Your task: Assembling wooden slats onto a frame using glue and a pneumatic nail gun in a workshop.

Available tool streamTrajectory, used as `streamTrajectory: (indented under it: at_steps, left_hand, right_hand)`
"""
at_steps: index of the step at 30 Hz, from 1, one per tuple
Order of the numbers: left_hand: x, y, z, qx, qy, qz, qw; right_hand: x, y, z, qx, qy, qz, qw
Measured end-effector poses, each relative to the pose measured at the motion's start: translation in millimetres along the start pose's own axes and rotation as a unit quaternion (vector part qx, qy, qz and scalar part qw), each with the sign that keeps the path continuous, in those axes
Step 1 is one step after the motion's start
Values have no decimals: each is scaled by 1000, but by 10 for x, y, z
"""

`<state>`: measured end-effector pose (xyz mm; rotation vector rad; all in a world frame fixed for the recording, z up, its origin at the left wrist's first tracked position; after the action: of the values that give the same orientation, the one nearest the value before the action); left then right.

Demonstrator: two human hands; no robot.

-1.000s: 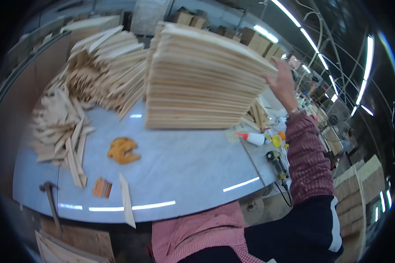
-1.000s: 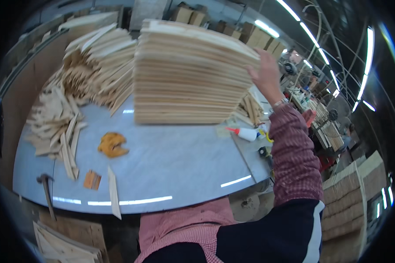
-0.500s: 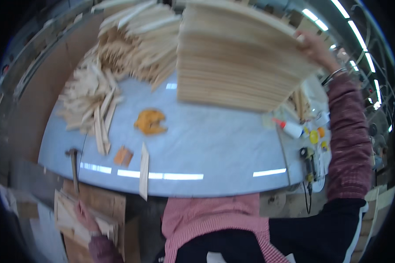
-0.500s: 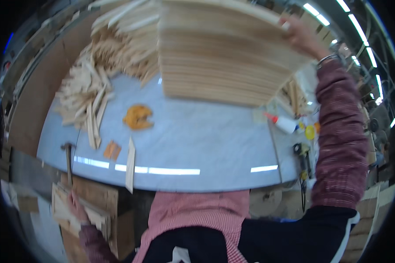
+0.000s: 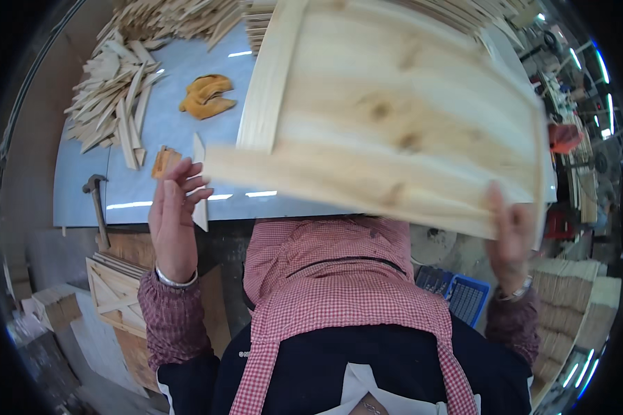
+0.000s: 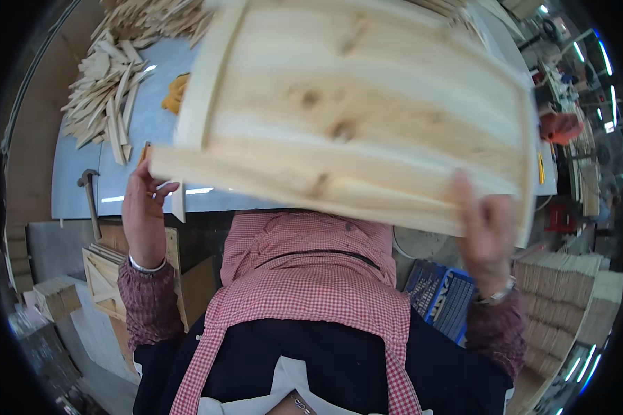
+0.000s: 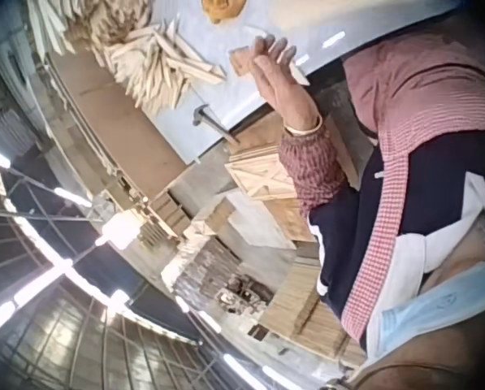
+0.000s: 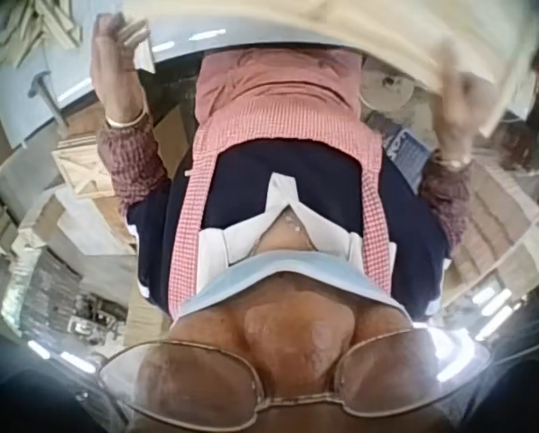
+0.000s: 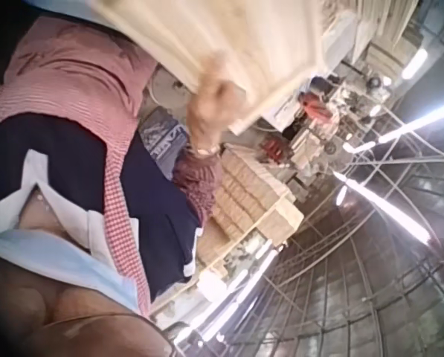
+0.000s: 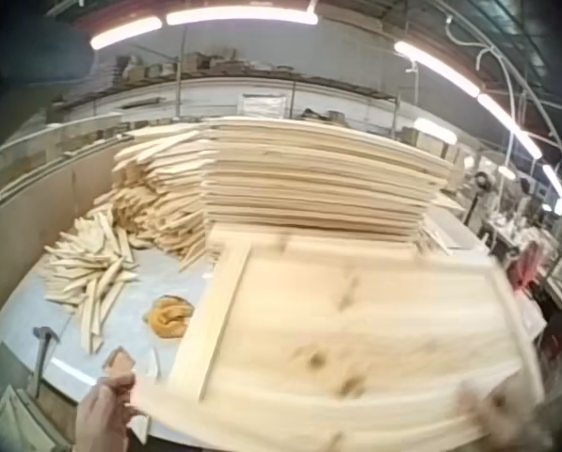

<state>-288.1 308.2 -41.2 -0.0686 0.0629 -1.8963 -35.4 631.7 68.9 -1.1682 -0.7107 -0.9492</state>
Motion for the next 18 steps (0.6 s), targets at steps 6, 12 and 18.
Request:
streamTrajectory:
  at_steps: [6, 12, 18]
  left_hand:
    - [-410, -118, -624, 188, -45, -132, 972]
    - [-633, -312, -1016, 143, -280, -210, 926]
    - [-869, -406, -998, -41, -585, -113, 802]
  right_hand:
    - [-1005, 464, -311, 9, -139, -86, 986]
    - [-1529, 492, -354, -5, -223, -89, 971]
    - [-1639, 446, -247, -3, -427, -79, 901]
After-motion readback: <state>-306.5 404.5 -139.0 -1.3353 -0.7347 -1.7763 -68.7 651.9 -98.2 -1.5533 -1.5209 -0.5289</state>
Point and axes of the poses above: each hand's wrist, its own y-axis away from the middle knuckle, its own x-axis out of the back of the hand, z = x × y, the point moved 6 cm from there along -y, towards the middle knuckle, and after that the axes turned 10 degrees about -y, right-handed, at the moved point
